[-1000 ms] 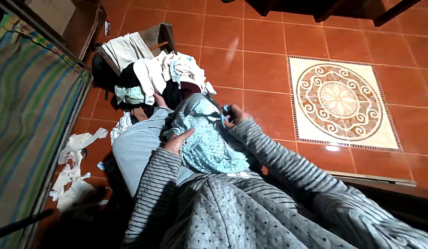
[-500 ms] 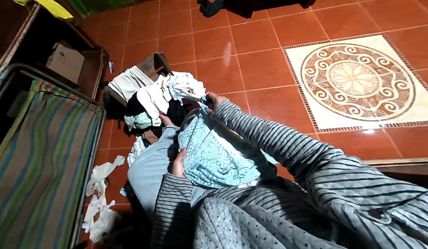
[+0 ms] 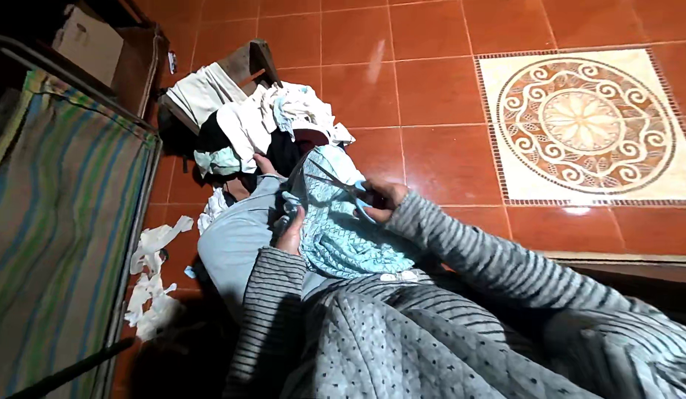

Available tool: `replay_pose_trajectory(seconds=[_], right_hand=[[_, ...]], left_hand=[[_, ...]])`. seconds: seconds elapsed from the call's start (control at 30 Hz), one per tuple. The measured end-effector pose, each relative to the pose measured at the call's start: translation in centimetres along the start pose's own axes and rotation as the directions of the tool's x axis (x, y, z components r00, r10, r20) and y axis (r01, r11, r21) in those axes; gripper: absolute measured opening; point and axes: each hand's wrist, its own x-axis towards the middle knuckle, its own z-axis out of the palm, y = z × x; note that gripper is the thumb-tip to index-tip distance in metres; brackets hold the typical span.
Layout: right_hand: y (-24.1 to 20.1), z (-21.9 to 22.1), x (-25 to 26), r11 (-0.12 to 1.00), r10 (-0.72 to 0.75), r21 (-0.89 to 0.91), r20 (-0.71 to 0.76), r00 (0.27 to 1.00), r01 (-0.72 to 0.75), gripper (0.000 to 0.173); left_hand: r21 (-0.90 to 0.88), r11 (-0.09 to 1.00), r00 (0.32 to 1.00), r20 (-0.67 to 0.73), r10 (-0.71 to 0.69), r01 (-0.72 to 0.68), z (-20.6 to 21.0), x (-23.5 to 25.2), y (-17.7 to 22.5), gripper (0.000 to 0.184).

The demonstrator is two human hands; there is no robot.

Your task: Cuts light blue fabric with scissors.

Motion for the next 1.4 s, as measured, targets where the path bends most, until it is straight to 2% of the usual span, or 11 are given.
replay_pose_trajectory(seconds=[0.07, 0.13, 0.3, 0.43, 0.5, 0.6, 0.73, 0.93, 1.13, 1.27, 1.4], right_hand=[[-1.0, -0.3, -2.3, 0.999, 0.051, 0.004, 0.074, 0.996, -0.051, 0.051], [-0.6, 0.1, -3.7, 0.998, 0.070, -0.001, 0.077, 0.995, -0.070, 0.051], [-0.5, 0.0, -4.3, 0.995, 0.096, -0.012, 0.114, 0.989, -0.096, 0.045], [-2.1, -0.6, -3.5, 0.976, 0.209, -0.092, 0.181, 0.961, -0.196, 0.041], [-2.1, -0.5, -3.5, 0.975, 0.208, -0.109, 0.164, 0.964, -0.192, 0.041], [-2.1, -0.2, -3.5, 0.971, 0.212, -0.141, 0.128, 0.969, -0.194, 0.043], [-2.4, -0.1, -3.2, 0.959, 0.234, -0.190, 0.116, 0.965, -0.210, 0.048], [-2.7, -0.1, -3.2, 0.954, 0.226, -0.226, 0.118, 0.967, -0.195, 0.047], [-3.6, 0.5, -3.4, 0.904, 0.226, -0.388, 0.087, 0.970, -0.176, 0.051], [-3.8, 0.8, -3.2, 0.882, 0.240, -0.431, 0.055, 0.969, -0.194, 0.053], [-4.2, 0.9, -2.7, 0.864, 0.267, -0.458, 0.062, 0.962, -0.210, 0.052]], left_hand=[[-0.051, 0.998, 1.000, -0.023, 0.019, -0.020, 0.2, 0.0, -0.2, 0.035], [-0.101, 0.994, 0.998, -0.047, 0.040, -0.045, 0.2, 0.2, -0.4, 0.028], [-0.179, 0.984, 0.994, -0.110, -0.017, -0.003, 0.1, 0.8, -0.7, 0.015], [-0.326, 0.942, 0.996, -0.061, 0.069, -0.085, 0.2, 1.4, -0.5, 0.024], [-0.284, 0.955, 0.996, 0.001, 0.088, -0.084, 0.1, 1.0, -0.2, 0.031], [-0.166, 0.986, 1.000, 0.003, 0.027, -0.026, 0.0, 0.8, 0.0, 0.033], [-0.161, 0.987, 1.000, 0.022, -0.021, 0.024, 0.1, 0.5, 0.3, 0.023], [-0.154, 0.988, 1.000, -0.018, 0.020, -0.023, 0.4, 0.6, 0.2, 0.029], [-0.236, 0.966, 0.990, 0.069, 0.126, -0.107, -0.3, 0.7, -0.4, 0.033], [-0.366, 0.928, 0.979, 0.150, 0.139, -0.075, -0.4, 0.6, -0.4, 0.037], [-0.388, 0.920, 0.963, 0.219, 0.155, -0.059, -0.7, 0.3, -0.4, 0.038]])
